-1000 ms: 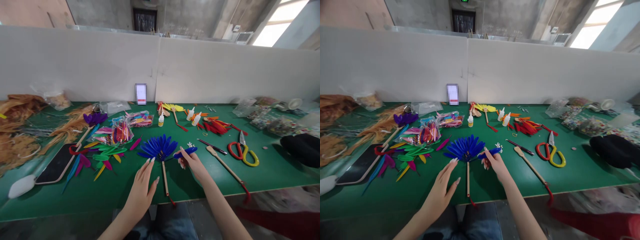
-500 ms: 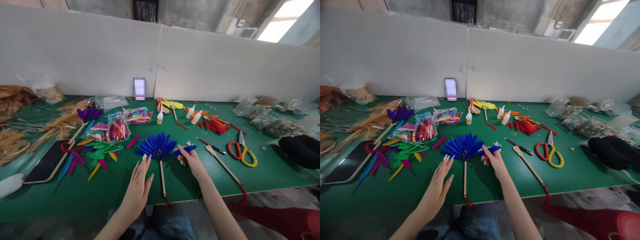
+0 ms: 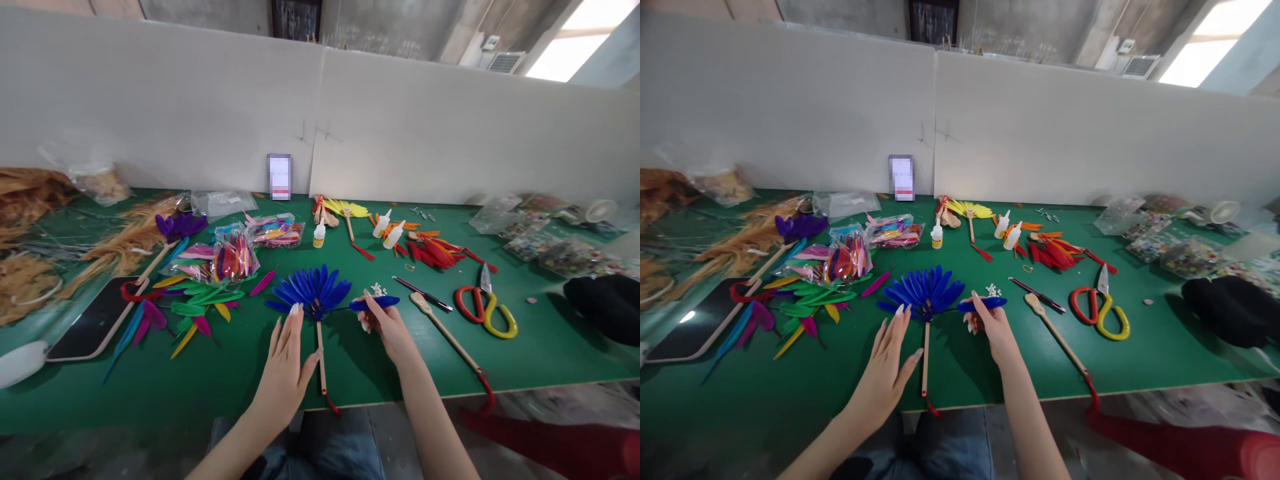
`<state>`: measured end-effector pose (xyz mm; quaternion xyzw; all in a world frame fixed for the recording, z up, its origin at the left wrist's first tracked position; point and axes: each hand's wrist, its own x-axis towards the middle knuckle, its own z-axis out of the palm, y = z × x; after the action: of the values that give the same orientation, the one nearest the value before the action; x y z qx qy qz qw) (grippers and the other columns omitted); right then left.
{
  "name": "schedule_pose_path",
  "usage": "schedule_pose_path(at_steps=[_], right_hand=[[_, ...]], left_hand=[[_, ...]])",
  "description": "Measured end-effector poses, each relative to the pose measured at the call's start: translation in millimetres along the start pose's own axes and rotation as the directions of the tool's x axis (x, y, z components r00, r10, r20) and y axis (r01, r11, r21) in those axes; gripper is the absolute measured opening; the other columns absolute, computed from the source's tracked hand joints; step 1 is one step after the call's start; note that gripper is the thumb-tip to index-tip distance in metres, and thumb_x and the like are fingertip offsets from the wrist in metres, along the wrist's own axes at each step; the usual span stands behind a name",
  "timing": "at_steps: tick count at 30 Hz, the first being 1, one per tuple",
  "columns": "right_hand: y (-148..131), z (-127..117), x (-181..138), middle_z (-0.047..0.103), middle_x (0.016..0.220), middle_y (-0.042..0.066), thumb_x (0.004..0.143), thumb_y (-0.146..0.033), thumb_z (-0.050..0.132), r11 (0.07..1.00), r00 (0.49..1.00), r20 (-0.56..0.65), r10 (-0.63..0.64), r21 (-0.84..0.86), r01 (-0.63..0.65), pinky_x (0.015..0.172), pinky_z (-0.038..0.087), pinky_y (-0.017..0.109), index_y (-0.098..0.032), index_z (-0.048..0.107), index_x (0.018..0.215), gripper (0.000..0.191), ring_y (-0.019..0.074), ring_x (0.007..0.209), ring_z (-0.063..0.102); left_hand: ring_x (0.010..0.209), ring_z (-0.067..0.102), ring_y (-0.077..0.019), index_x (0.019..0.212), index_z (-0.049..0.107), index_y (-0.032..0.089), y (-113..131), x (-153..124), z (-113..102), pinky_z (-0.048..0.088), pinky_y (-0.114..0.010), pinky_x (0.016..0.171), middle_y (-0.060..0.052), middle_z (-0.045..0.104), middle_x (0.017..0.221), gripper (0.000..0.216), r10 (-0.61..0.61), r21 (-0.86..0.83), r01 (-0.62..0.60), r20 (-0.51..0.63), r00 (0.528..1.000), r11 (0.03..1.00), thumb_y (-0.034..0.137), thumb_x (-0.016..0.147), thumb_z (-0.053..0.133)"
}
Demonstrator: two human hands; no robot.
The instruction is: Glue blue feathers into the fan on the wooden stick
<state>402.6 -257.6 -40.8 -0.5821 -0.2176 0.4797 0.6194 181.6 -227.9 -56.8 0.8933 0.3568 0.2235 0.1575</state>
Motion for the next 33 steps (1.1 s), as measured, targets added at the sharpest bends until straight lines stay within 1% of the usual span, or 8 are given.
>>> schedule_pose_path(at_steps=[3, 6, 11, 16, 23, 27, 30, 33], right_hand=[[1.4, -0.6, 0.4, 0.059, 0.054, -0.001, 0.068, -0.055, 0.072, 1.0, 1.0, 0.022, -0.014, -0.019, 0.014, 0.042, 0.034, 0.02, -0.015, 0.066, 0.076, 0.041, 0.0078, 0.044, 0.048], [4.1, -0.9, 0.7, 0.06, 0.055, -0.001, 0.071, -0.052, 0.071, 0.999, 0.998, 0.056, -0.025, -0.042, 0.027, 0.043, 0.035, 0.02, -0.016, 0.067, 0.08, 0.037, 0.0074, 0.044, 0.048], [7.1, 1.7, 1.3, 0.061, 0.054, -0.001, 0.07, -0.05, 0.072, 0.996, 0.998, 0.066, -0.014, -0.081, 0.019, 0.042, 0.035, 0.021, -0.016, 0.065, 0.08, 0.036, 0.0084, 0.043, 0.05], [10.2, 1.0, 2.8, 0.06, 0.053, -0.001, 0.068, -0.05, 0.074, 0.996, 0.998, 0.056, -0.005, -0.092, 0.01, 0.042, 0.034, 0.02, -0.016, 0.066, 0.08, 0.037, 0.0081, 0.043, 0.05], [13.6, 1.9, 1.7, 0.057, 0.048, -0.003, 0.064, -0.049, 0.077, 0.996, 0.998, 0.045, -0.05, -0.072, 0.053, 0.042, 0.034, 0.021, -0.016, 0.066, 0.081, 0.038, 0.0084, 0.041, 0.047], [15.2, 2.9, 1.3, 0.055, 0.045, -0.003, 0.064, -0.05, 0.076, 0.99, 0.995, 0.037, -0.088, -0.109, 0.092, 0.041, 0.035, 0.022, -0.017, 0.065, 0.081, 0.039, 0.0086, 0.04, 0.044], [17.0, 2.6, 2.0, 0.055, 0.045, -0.003, 0.062, -0.052, 0.077, 0.986, 0.994, 0.034, -0.101, -0.133, 0.105, 0.041, 0.035, 0.022, -0.017, 0.065, 0.08, 0.041, 0.0094, 0.041, 0.045], [18.6, 1.7, 3.4, 0.055, 0.045, -0.003, 0.061, -0.053, 0.077, 0.985, 0.994, 0.031, -0.108, -0.132, 0.111, 0.04, 0.034, 0.021, -0.017, 0.064, 0.08, 0.043, 0.009, 0.04, 0.045]], left_hand=[[0.139, 0.025, -0.0259, 0.149, -0.006, 0.022, -6.5, -2.8, -2.4, 0.029, -0.052, 0.109, -0.014, 0.033, 0.149, 0.065, -0.048, -0.039, 0.047, -0.023, 0.999, 0.998, 0.032, 0.098, 0.033], [0.139, 0.026, -0.026, 0.149, -0.005, 0.023, -11.9, -6.8, -0.9, 0.029, -0.053, 0.109, -0.013, 0.033, 0.149, 0.066, -0.068, -0.062, 0.065, -0.034, 0.997, 0.996, 0.032, 0.097, 0.035], [0.141, 0.019, -0.0271, 0.149, 0.0, 0.026, -15.0, -11.5, 5.0, 0.033, -0.052, 0.108, -0.011, 0.031, 0.15, 0.067, -0.139, -0.106, 0.133, -0.052, 0.989, 0.985, 0.034, 0.096, 0.039], [0.141, 0.02, -0.0252, 0.148, 0.006, 0.029, -14.9, -11.6, 2.9, 0.036, -0.048, 0.107, -0.008, 0.03, 0.15, 0.063, -0.213, -0.191, 0.196, -0.076, 0.974, 0.962, 0.032, 0.096, 0.04], [0.141, 0.018, -0.0266, 0.147, 0.012, 0.032, -15.2, -13.4, 0.2, 0.038, -0.05, 0.105, -0.008, 0.026, 0.152, 0.059, -0.24, -0.23, 0.221, -0.059, 0.969, 0.948, 0.033, 0.096, 0.04], [0.141, 0.019, -0.0266, 0.147, 0.014, 0.031, -15.4, -13.4, -0.9, 0.038, -0.049, 0.105, -0.009, 0.026, 0.152, 0.058, -0.241, -0.243, 0.217, -0.074, 0.968, 0.945, 0.032, 0.096, 0.04], [0.141, 0.018, -0.0261, 0.148, 0.012, 0.031, -15.8, -12.5, -1.2, 0.038, -0.048, 0.105, -0.009, 0.028, 0.152, 0.059, -0.226, -0.237, 0.198, -0.098, 0.969, 0.951, 0.031, 0.096, 0.04], [0.142, 0.015, -0.0258, 0.148, 0.007, 0.03, -16.2, -11.9, -0.4, 0.034, -0.05, 0.108, -0.008, 0.028, 0.151, 0.062, -0.179, -0.205, 0.147, -0.143, 0.973, 0.968, 0.03, 0.096, 0.04]])
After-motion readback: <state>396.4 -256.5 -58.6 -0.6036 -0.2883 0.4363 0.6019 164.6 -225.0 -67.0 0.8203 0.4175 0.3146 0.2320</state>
